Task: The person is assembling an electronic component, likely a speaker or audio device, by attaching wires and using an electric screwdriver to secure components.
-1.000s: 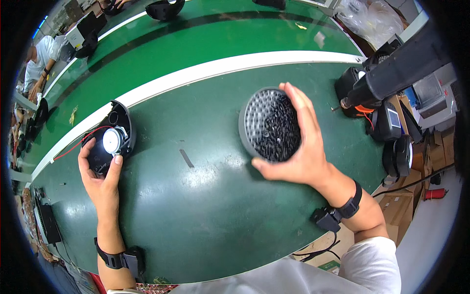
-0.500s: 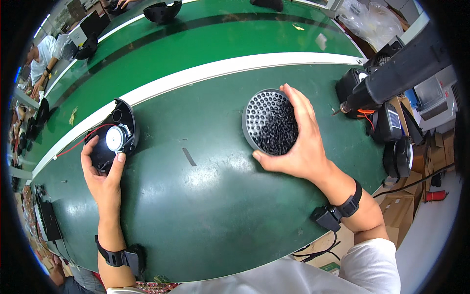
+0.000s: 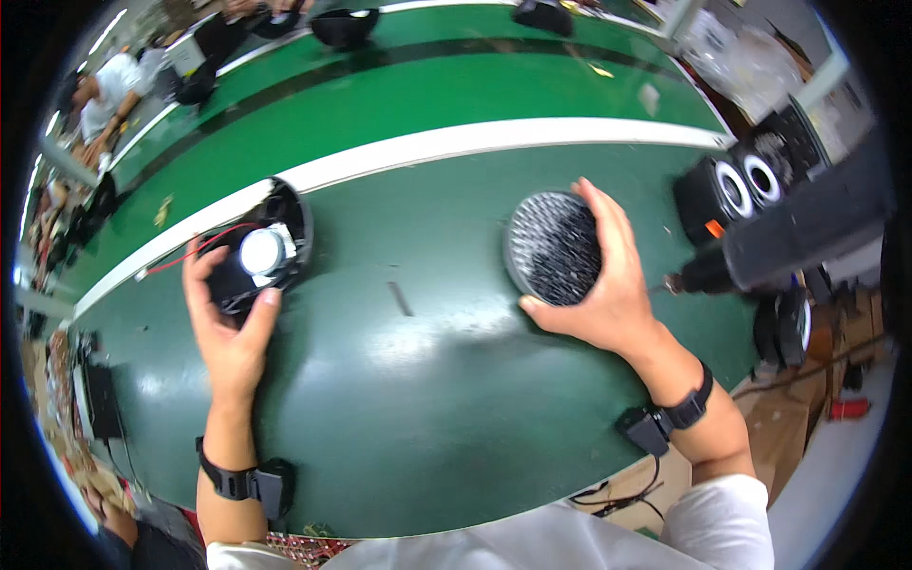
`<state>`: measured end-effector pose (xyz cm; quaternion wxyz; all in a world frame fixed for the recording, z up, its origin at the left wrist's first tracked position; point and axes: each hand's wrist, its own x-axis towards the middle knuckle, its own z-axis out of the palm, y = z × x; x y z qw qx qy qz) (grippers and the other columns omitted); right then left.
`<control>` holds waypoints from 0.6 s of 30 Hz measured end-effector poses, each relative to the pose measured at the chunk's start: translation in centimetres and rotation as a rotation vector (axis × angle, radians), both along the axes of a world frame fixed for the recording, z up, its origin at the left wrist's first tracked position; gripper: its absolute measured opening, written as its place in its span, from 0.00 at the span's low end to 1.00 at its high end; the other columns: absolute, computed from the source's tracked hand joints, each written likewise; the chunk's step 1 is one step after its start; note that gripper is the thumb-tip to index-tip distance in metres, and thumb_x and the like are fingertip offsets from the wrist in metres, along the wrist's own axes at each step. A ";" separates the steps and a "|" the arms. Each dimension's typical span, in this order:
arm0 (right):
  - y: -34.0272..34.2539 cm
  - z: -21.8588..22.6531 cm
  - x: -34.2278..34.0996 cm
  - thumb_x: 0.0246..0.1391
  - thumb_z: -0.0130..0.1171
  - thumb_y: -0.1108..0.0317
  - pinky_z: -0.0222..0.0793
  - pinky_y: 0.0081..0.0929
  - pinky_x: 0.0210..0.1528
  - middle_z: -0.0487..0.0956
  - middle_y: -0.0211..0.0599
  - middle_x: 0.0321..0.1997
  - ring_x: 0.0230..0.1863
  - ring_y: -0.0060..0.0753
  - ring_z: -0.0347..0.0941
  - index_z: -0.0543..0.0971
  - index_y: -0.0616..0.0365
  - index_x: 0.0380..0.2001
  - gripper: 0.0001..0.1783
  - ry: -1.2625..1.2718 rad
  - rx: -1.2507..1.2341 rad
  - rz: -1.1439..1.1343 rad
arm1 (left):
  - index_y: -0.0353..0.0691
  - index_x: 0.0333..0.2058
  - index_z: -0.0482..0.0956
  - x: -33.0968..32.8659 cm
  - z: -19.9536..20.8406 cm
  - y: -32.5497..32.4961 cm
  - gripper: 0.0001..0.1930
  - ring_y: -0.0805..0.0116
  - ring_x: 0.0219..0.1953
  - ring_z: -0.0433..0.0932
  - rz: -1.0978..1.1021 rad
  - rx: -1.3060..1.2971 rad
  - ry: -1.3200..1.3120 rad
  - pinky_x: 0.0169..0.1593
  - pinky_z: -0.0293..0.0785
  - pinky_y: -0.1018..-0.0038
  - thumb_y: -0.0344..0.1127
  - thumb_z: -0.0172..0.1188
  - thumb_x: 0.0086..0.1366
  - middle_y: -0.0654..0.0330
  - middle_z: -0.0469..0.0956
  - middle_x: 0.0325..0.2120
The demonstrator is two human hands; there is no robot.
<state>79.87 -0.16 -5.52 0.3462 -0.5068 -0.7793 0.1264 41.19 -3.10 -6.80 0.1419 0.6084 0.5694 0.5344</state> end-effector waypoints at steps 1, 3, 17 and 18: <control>0.1 0.2 -0.2 0.25 0.78 0.56 0.54 0.43 0.68 0.61 0.57 0.65 0.67 0.56 0.57 0.58 0.66 0.66 0.63 -0.027 -0.033 -0.029 | 0.36 0.54 0.67 0.1 0.2 -0.2 0.31 0.61 0.64 0.62 -0.037 0.000 -0.065 0.65 0.58 0.67 0.25 0.68 0.50 0.47 0.54 0.67; 0.0 0.8 0.1 0.24 0.78 0.57 0.55 0.43 0.68 0.63 0.56 0.64 0.65 0.55 0.59 0.57 0.65 0.67 0.64 -0.078 0.001 0.003 | 0.37 0.52 0.68 0.1 0.3 0.2 0.30 0.59 0.65 0.60 -0.039 0.004 0.033 0.65 0.57 0.66 0.26 0.69 0.49 0.46 0.54 0.67; 0.0 0.2 0.5 0.24 0.78 0.56 0.55 0.46 0.67 0.63 0.57 0.65 0.66 0.56 0.59 0.56 0.68 0.66 0.65 0.033 0.266 0.031 | 0.38 0.50 0.68 0.2 -0.5 0.1 0.30 0.60 0.63 0.63 -0.052 0.023 0.009 0.63 0.62 0.68 0.26 0.71 0.47 0.47 0.56 0.65; -0.1 0.6 0.5 0.23 0.78 0.56 0.55 0.46 0.67 0.63 0.57 0.64 0.66 0.56 0.59 0.56 0.68 0.66 0.65 -0.003 0.272 0.043 | 0.38 0.50 0.68 0.5 -0.2 0.0 0.30 0.60 0.65 0.60 -0.046 -0.024 -0.024 0.66 0.55 0.67 0.26 0.70 0.48 0.48 0.56 0.66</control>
